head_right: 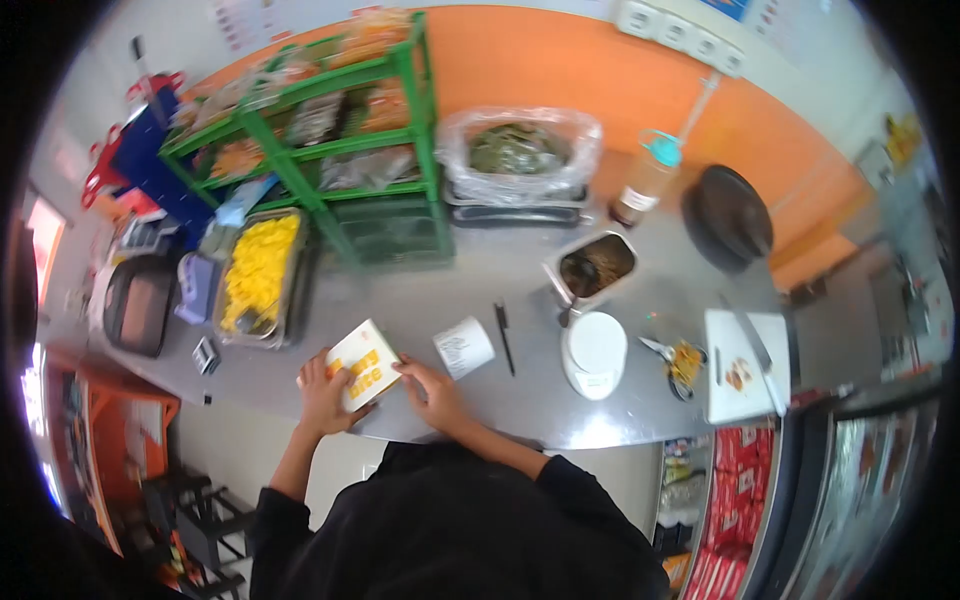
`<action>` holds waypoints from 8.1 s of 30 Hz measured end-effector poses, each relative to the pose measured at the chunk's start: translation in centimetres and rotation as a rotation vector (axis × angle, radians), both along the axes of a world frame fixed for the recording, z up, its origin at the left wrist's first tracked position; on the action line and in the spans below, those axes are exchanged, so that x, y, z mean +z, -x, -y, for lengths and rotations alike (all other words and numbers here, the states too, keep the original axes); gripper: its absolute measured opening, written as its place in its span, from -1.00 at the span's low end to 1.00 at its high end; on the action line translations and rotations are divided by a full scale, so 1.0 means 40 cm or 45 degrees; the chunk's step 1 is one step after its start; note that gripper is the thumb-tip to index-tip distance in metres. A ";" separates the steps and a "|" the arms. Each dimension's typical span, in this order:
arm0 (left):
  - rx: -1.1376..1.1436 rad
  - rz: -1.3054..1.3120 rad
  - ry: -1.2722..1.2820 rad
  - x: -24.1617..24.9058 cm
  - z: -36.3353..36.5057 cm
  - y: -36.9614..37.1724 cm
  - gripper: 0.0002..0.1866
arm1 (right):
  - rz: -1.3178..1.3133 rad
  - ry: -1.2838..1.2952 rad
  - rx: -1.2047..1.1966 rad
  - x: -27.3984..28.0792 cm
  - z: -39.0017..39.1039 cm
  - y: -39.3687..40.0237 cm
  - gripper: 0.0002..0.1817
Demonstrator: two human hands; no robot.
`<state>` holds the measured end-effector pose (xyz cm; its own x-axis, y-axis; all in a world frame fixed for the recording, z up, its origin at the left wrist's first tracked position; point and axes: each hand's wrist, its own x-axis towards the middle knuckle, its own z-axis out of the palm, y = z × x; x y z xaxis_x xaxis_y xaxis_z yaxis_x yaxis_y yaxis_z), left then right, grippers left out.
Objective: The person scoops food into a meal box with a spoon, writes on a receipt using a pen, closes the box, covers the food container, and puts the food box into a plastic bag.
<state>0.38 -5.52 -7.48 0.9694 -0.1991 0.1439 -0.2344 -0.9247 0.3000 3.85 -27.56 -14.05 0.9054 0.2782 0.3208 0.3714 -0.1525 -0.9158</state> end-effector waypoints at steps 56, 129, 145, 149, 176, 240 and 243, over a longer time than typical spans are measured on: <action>0.974 0.017 0.071 0.109 -1.310 0.356 -0.36 | -0.874 -0.398 -0.311 -0.010 -1.562 -0.284 -0.80; 0.339 0.103 0.285 -0.028 -1.557 0.063 -0.26 | -0.201 0.812 -0.043 0.037 -1.682 0.033 -0.82; 0.385 -0.137 0.131 -0.029 -1.545 0.080 -0.27 | 0.228 0.424 0.566 0.355 -2.042 -0.151 -0.81; 0.406 0.071 0.213 -0.067 -1.541 0.081 -0.25 | 0.874 0.353 0.498 0.361 -2.383 -0.232 -0.74; 0.373 -0.069 0.196 -0.032 -1.623 0.094 -0.10 | 0.581 -0.012 0.341 1.002 -1.933 -0.162 -0.71; -0.219 -1.494 1.758 -0.223 -0.917 -0.237 -0.36 | 0.334 0.765 -1.405 0.463 -0.861 -0.074 -0.82; -0.109 -1.624 1.818 -0.202 -0.928 -0.225 -0.48 | 0.249 0.705 -1.364 0.442 -0.852 -0.098 -0.81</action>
<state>9.38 31.59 -15.54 0.6122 -0.6397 -0.4648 0.6814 0.1286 0.7205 7.76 6.54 3.64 0.7103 -0.4365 0.5522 -0.0571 -0.8176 -0.5729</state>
